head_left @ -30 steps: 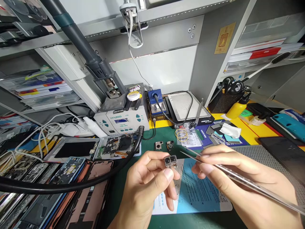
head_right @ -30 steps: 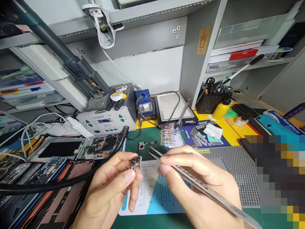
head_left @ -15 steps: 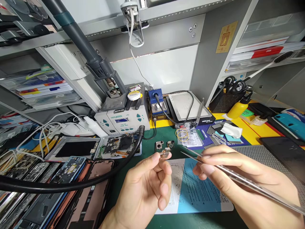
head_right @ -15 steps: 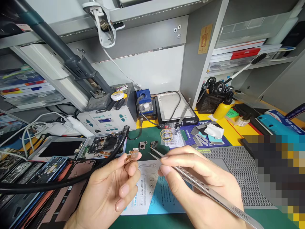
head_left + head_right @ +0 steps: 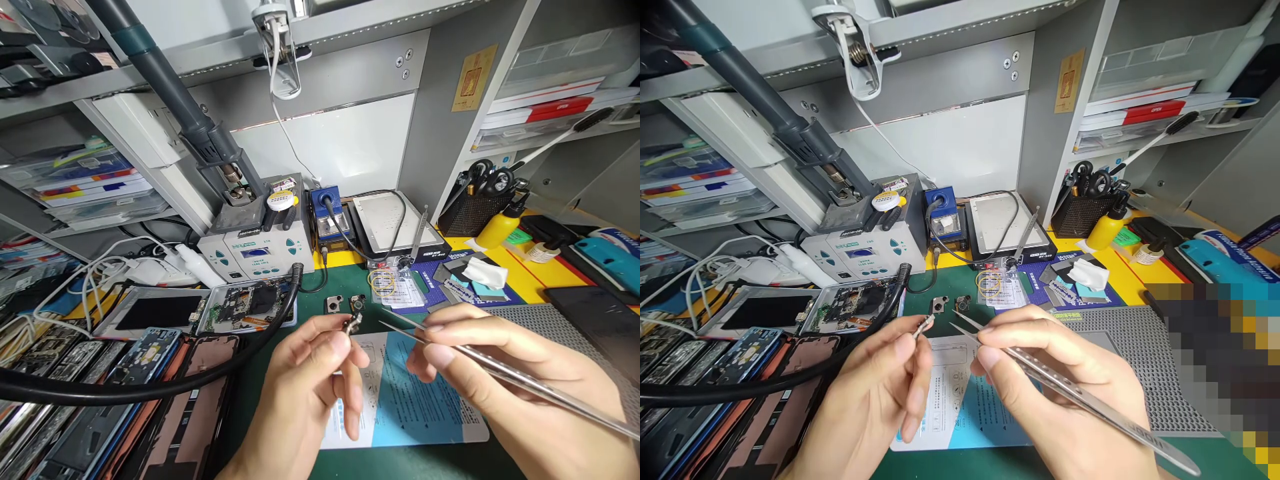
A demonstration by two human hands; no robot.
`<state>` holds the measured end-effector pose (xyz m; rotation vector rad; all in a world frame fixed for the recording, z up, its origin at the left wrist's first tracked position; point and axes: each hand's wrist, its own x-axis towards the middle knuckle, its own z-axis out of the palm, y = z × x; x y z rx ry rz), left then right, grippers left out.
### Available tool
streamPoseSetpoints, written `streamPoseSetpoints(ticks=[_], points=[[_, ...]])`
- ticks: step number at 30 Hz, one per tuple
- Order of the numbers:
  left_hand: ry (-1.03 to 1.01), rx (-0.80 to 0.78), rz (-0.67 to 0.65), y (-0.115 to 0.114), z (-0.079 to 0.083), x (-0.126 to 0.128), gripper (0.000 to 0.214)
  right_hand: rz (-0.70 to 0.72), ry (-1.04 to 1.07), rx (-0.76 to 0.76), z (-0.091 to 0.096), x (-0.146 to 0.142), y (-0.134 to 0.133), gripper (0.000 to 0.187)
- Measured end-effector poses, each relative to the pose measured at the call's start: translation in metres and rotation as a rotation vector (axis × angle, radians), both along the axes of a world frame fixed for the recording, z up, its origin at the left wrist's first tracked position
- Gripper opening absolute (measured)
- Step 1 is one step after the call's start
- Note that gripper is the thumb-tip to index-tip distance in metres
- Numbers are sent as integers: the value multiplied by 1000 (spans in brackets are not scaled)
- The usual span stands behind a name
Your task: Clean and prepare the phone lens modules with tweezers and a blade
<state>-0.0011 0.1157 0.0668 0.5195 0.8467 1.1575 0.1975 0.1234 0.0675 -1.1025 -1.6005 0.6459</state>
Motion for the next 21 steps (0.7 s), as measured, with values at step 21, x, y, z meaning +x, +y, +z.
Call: streamPoseSetpoints(ticks=[21], points=[[802,338,374,-26,-10,16,29,118,-43,65,-7,6,-10,18]])
